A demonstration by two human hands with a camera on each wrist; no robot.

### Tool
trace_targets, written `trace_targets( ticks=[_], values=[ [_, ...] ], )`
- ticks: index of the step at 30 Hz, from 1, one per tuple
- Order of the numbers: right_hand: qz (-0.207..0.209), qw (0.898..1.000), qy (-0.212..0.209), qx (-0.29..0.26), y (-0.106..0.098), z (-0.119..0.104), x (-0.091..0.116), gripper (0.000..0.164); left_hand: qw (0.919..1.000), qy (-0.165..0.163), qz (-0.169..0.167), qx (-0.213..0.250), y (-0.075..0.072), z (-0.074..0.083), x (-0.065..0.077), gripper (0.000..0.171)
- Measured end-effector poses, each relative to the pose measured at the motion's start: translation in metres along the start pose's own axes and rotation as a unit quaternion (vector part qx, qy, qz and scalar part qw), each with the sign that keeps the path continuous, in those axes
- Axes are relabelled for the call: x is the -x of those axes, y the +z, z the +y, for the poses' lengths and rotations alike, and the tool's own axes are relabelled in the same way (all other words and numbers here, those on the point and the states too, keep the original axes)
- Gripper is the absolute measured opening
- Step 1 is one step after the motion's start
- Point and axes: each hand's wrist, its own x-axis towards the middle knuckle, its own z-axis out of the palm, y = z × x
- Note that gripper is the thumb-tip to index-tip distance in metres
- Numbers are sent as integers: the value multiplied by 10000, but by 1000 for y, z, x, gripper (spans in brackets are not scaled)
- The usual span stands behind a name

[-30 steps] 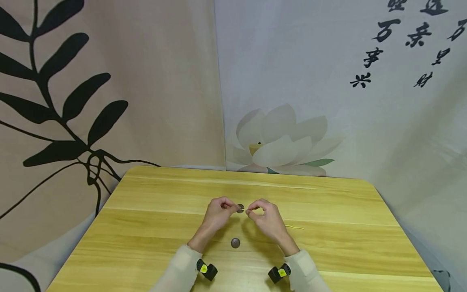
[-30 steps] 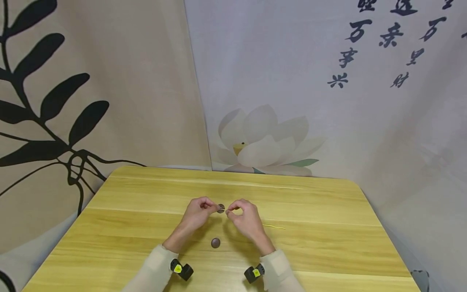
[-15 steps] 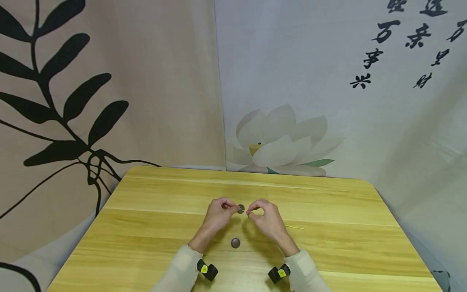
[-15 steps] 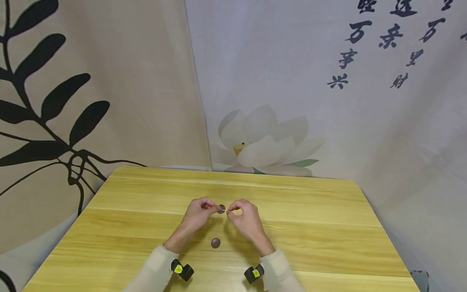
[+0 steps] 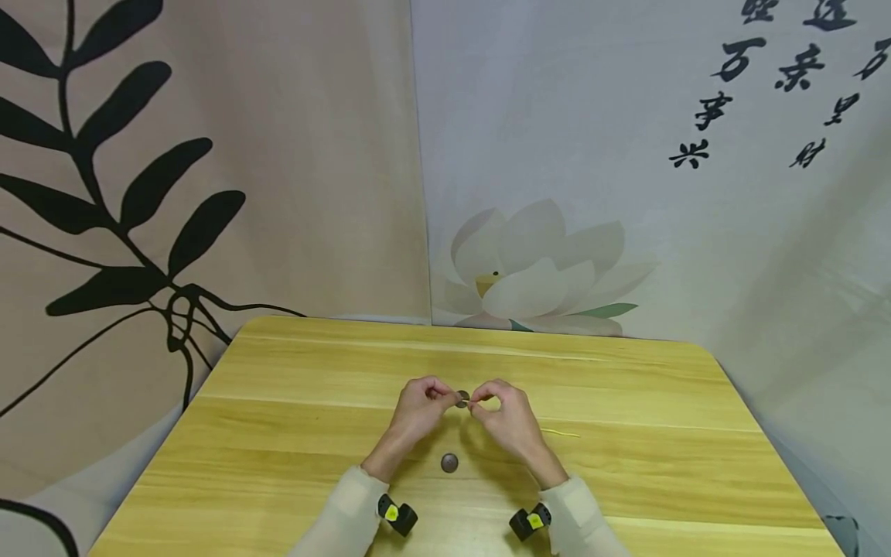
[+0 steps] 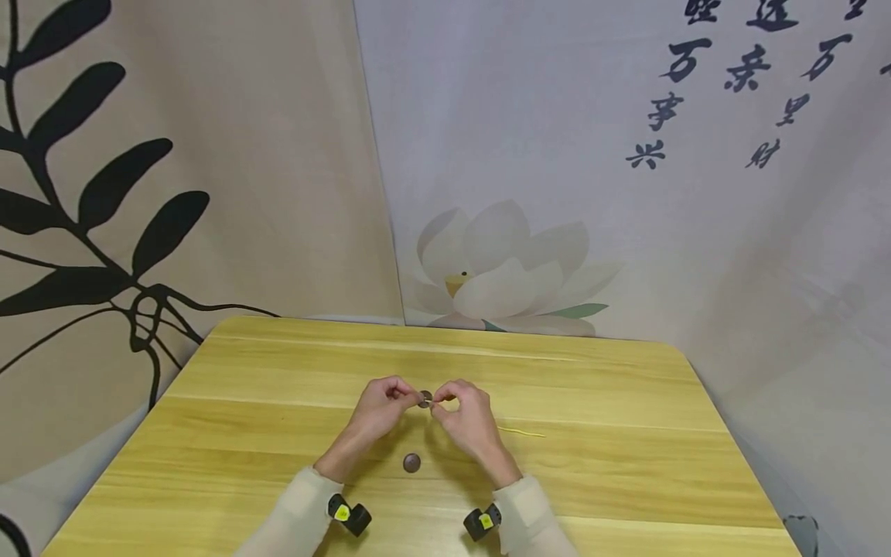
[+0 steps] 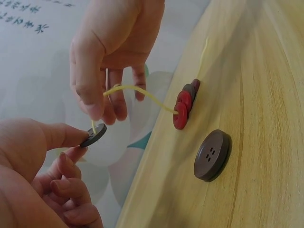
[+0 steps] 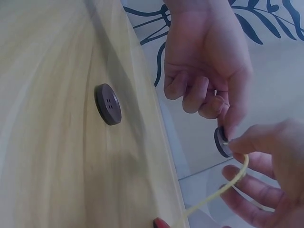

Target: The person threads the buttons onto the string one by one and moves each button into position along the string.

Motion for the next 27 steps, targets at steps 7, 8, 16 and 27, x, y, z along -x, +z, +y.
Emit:
trace_targets(
  ticks=[7,8,16,27],
  values=[
    [13,10000,-61,-3,3,2,0,9,10000,-2,12,-10,2,1,0,10],
    [5,10000,-70,-11,3,3,0,9,10000,-6,12,-6,2,1,0,10],
    [63,9999,-87,1,4,6,-3,10,10000,-22,17,42,3,2,-2,9],
    [125,9999,-69,-5,8,7,-2,13,9999,-113,64,56,5,0,-1,9]
  ],
)
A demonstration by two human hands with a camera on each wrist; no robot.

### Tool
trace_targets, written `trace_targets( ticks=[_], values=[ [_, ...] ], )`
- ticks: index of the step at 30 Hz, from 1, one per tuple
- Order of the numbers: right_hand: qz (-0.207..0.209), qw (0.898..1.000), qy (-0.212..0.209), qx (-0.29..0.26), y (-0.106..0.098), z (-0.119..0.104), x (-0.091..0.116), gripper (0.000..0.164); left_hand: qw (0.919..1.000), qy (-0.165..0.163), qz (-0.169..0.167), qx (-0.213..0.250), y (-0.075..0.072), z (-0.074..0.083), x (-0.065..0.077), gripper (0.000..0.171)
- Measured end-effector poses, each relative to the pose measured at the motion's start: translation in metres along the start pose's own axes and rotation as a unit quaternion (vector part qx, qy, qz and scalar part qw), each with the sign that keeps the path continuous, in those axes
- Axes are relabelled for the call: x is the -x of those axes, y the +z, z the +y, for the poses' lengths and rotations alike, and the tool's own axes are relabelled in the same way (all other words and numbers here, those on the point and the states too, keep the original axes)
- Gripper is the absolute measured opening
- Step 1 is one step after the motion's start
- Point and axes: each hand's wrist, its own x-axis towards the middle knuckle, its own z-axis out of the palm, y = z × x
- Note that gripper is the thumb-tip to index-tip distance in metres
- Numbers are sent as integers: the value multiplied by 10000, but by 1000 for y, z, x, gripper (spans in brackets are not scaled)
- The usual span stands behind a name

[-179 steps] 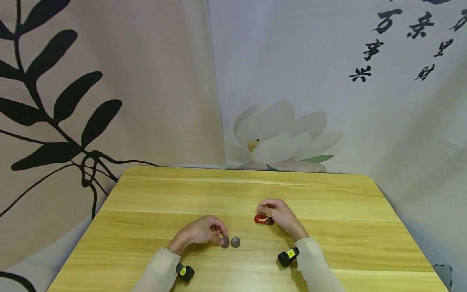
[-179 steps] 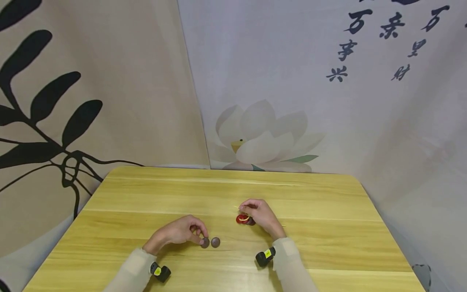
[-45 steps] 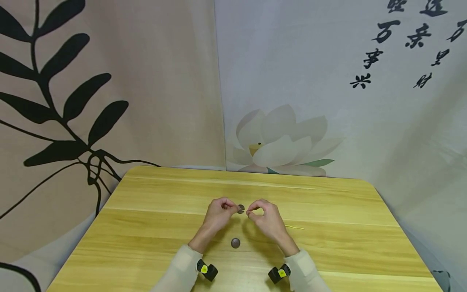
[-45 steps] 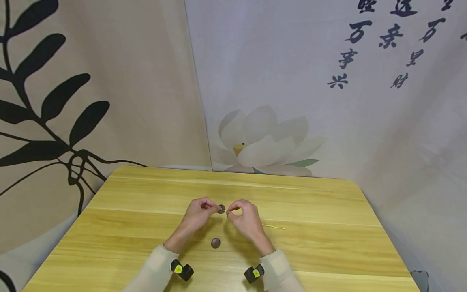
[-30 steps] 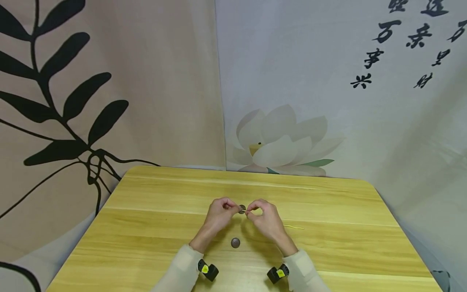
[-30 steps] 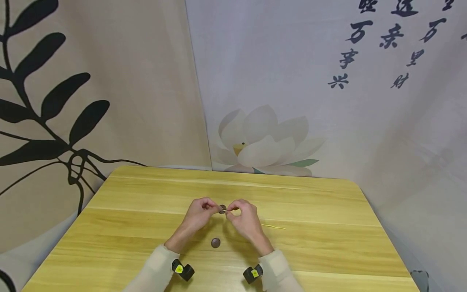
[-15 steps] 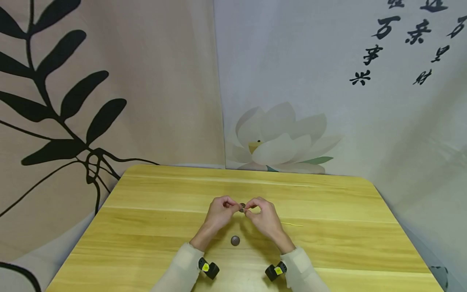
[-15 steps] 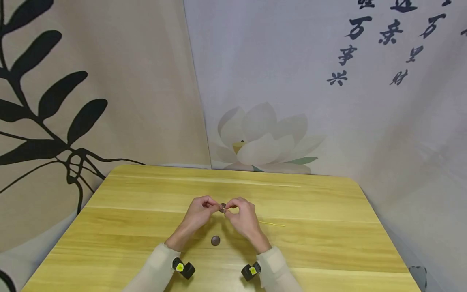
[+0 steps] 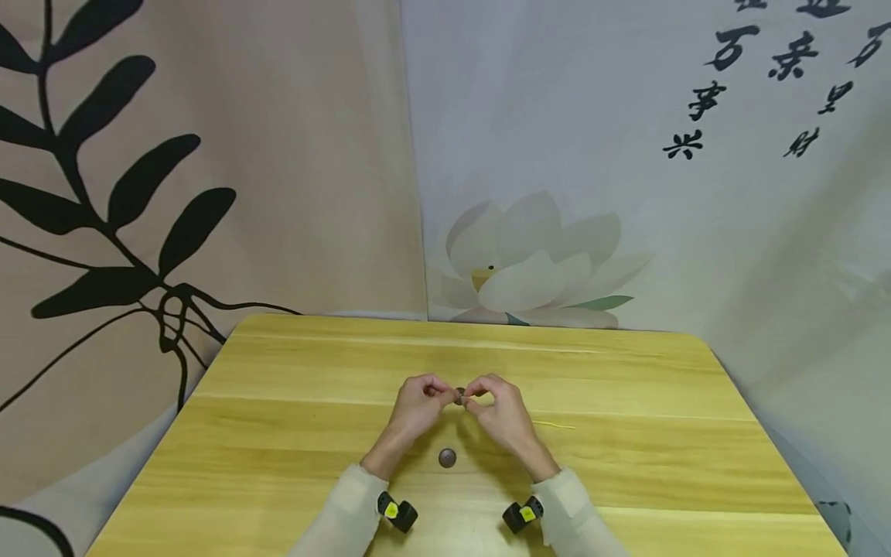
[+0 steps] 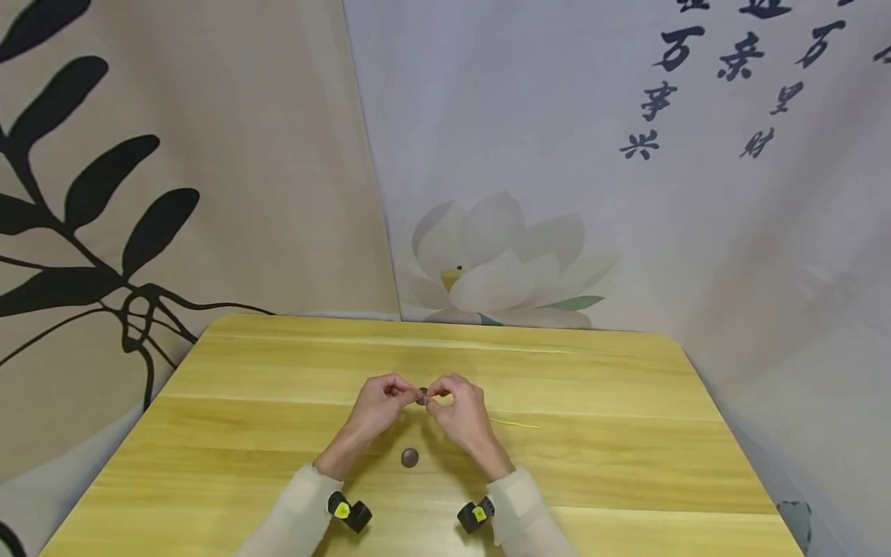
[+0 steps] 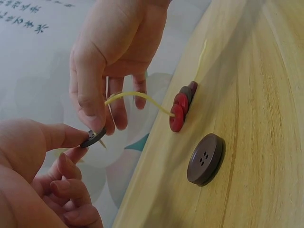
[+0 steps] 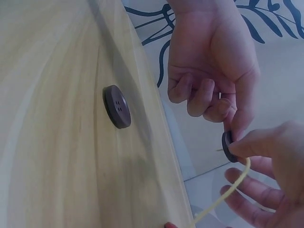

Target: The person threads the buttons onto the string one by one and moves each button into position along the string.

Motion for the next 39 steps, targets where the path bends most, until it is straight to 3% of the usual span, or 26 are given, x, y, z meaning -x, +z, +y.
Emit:
trace_targets(
  ticks=[11,22,39],
  values=[
    [25,9998,-67,176,1,-1,1,17,9999,-118,100,40,-1,0,0,10],
    [-227,9997,23,64,1,-3,2,33,9998,-75,123,117,1,0,0,11],
    [95,9974,-313,638,5,-10,2,27,9996,-143,260,-40,3,7,3,11]
  ],
)
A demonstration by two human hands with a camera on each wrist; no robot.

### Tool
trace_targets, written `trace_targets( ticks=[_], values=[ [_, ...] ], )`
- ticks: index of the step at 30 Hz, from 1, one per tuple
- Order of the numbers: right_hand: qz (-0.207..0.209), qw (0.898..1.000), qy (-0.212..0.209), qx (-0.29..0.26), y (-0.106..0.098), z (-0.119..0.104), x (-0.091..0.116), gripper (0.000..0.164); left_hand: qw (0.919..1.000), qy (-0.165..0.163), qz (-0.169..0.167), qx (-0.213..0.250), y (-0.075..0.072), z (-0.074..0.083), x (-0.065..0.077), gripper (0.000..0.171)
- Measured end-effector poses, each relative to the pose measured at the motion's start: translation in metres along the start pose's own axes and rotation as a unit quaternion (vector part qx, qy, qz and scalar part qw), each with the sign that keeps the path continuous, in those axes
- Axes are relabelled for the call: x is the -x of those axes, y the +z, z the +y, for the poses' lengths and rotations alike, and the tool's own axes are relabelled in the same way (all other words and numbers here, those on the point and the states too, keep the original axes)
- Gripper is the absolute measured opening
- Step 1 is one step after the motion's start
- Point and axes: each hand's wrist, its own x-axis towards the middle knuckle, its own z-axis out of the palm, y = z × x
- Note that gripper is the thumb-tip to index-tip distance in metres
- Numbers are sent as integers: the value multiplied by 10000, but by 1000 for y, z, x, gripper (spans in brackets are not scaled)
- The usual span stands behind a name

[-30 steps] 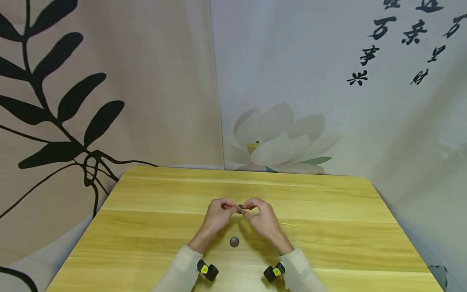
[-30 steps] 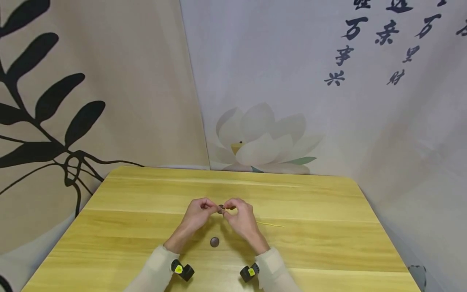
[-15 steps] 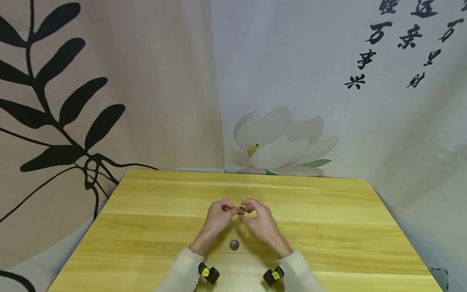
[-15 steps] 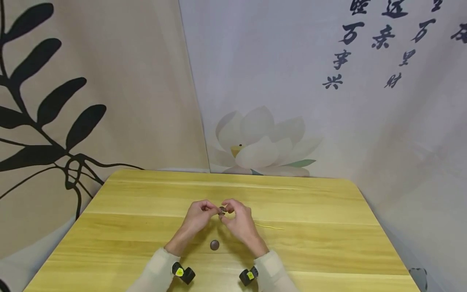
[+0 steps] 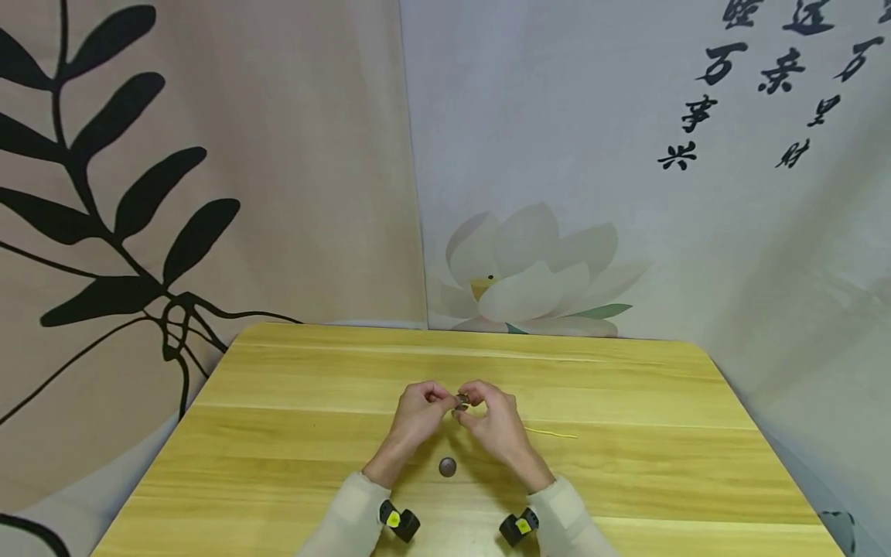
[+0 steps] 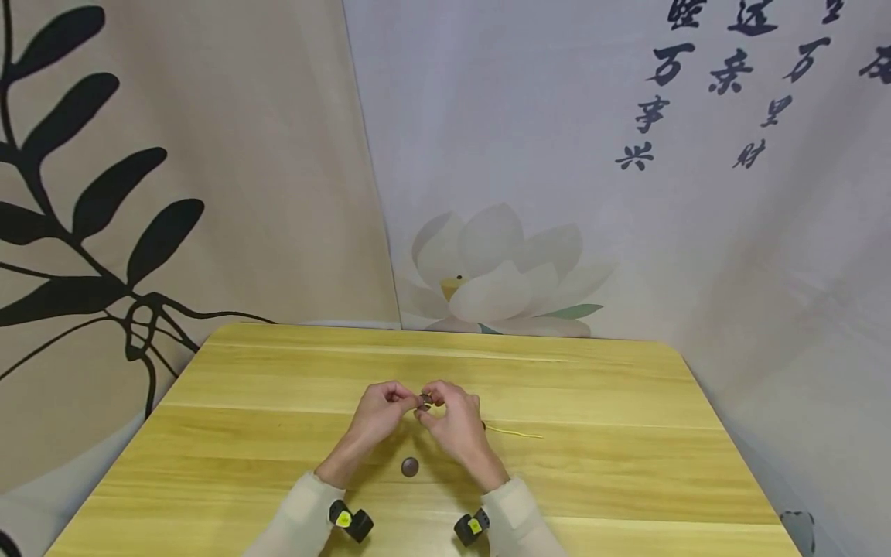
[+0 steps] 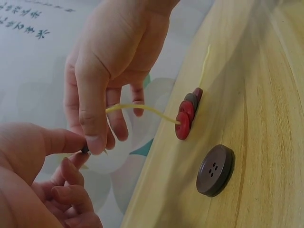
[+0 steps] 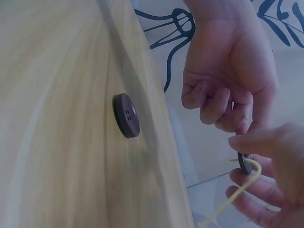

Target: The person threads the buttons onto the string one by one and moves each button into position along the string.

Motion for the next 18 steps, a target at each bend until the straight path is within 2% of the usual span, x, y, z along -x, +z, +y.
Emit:
trace_targets(
  ticks=[4,9,18],
  values=[
    [-3,10000,56,-32,0,2,0,27,10000,41,-32,-43,-1,-1,-1,18],
    [-65,9991,196,-371,-1,5,0,27,10000,79,-12,-47,-4,-3,-1,31],
    [-198,9957,450,-779,-5,8,1,29,9999,46,-102,6,-8,-6,0,26]
  ],
)
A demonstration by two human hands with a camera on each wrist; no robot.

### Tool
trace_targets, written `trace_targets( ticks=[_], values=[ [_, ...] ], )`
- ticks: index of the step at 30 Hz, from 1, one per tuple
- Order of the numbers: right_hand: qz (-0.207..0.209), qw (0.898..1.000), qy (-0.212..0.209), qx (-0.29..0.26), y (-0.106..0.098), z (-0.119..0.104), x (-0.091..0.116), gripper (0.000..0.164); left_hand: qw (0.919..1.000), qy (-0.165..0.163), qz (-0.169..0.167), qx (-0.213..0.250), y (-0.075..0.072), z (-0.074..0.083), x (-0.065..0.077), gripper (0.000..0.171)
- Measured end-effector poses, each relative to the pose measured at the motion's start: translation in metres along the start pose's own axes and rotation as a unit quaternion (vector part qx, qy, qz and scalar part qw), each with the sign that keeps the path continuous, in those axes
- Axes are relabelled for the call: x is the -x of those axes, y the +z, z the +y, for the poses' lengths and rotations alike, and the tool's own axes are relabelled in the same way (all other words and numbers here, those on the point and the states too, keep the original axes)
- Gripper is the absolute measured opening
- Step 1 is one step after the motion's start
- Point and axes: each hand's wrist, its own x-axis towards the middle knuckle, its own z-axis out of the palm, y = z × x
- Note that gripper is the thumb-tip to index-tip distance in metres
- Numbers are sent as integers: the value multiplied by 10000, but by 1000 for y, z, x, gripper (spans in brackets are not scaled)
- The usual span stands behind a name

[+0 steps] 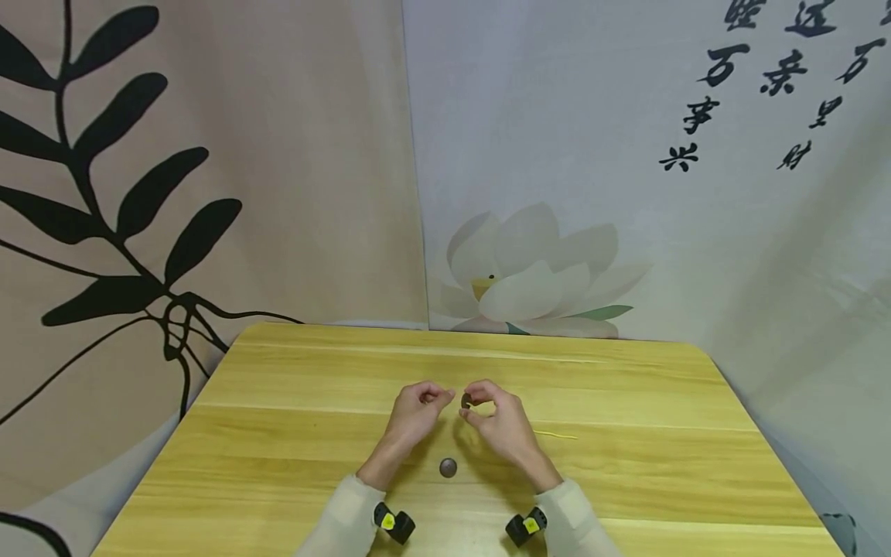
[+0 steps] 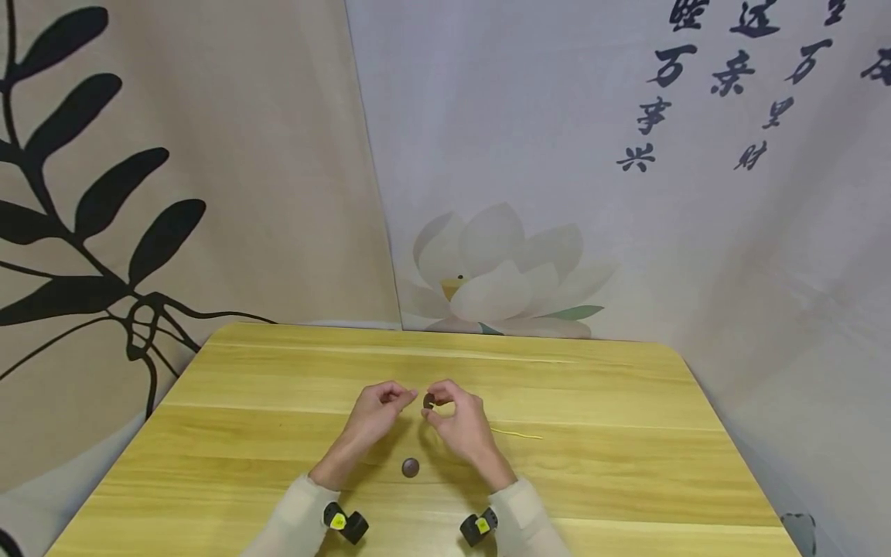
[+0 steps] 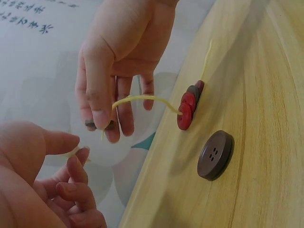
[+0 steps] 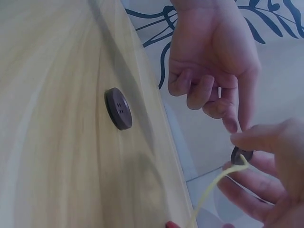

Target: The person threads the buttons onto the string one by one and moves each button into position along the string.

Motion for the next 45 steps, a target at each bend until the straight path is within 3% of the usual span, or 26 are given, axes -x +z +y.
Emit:
trace_targets(
  ticks=[8,18,33,45],
  values=[
    [-191,9988,281,-361,-4,1,1,28,9999,-24,-157,6,0,-3,0,21],
    [-380,9953,343,-816,-5,1,2,28,9990,18,-442,87,3,-5,2,22],
    [-507,9955,329,-723,-6,2,1,26,9985,200,-507,-7,3,-6,1,22],
    [-543,9969,296,-479,-6,4,1,27,9988,110,-478,50,1,-6,0,22]
  ],
)
